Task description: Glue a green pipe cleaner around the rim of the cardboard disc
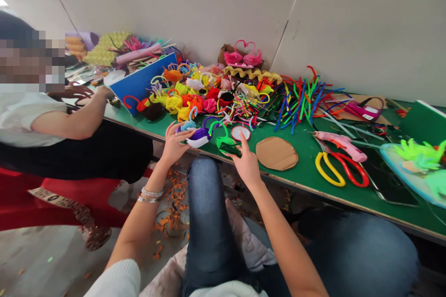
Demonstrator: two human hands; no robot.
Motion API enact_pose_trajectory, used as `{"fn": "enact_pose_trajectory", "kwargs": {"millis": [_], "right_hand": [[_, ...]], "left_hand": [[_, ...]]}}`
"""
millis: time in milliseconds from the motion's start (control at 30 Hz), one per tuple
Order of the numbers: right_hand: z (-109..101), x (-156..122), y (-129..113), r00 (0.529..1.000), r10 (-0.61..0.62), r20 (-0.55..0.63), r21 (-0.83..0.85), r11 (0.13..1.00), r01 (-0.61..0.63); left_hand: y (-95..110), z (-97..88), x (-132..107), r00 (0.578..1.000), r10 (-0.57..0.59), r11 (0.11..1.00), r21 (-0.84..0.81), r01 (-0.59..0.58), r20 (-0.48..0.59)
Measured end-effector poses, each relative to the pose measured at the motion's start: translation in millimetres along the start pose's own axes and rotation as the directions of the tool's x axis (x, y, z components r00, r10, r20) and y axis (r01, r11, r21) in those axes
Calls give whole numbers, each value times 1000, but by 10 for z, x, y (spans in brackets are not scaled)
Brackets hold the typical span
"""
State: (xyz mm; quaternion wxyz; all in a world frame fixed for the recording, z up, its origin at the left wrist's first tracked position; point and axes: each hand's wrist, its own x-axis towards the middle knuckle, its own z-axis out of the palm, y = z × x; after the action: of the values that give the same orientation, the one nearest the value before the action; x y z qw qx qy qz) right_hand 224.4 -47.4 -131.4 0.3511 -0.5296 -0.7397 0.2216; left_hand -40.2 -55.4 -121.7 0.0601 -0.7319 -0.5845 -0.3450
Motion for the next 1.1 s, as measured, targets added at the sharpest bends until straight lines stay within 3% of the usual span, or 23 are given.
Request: {"fn": "enact_pose_trajectory", "kwargs": {"millis": [133, 233, 467, 667, 833, 1000, 1100], "right_hand": [[77, 20, -11, 999, -36, -14, -35, 999, 35], [144, 43, -40, 998, -53, -29, -99, 994, 50], [339, 166, -212, 997, -80, 1, -256, 964, 78], [559, 211, -309, 987, -152, -50, -183, 973, 141], [703, 346, -338, 982, -186, 37, -119, 975, 189], [640, 565, -373, 971, -198, 135, -64, 976, 208], [446, 485, -375, 966, -225, 127, 15, 974, 225]], "left_hand": [[25, -20, -6, 1000, -2, 999, 35, 1, 23], [82, -12, -2, 1000, -17, 996, 88, 18, -17], [292, 175, -32, 996, -12, 975, 220, 33, -94], [383, 351, 59, 995, -24, 966, 255, 47, -95], [326, 423, 288, 996, -74, 968, 235, 84, -55], [257, 483, 435, 995, -86, 954, 286, 94, -40], [287, 476, 404, 995, -91, 941, 324, 102, -47]]}}
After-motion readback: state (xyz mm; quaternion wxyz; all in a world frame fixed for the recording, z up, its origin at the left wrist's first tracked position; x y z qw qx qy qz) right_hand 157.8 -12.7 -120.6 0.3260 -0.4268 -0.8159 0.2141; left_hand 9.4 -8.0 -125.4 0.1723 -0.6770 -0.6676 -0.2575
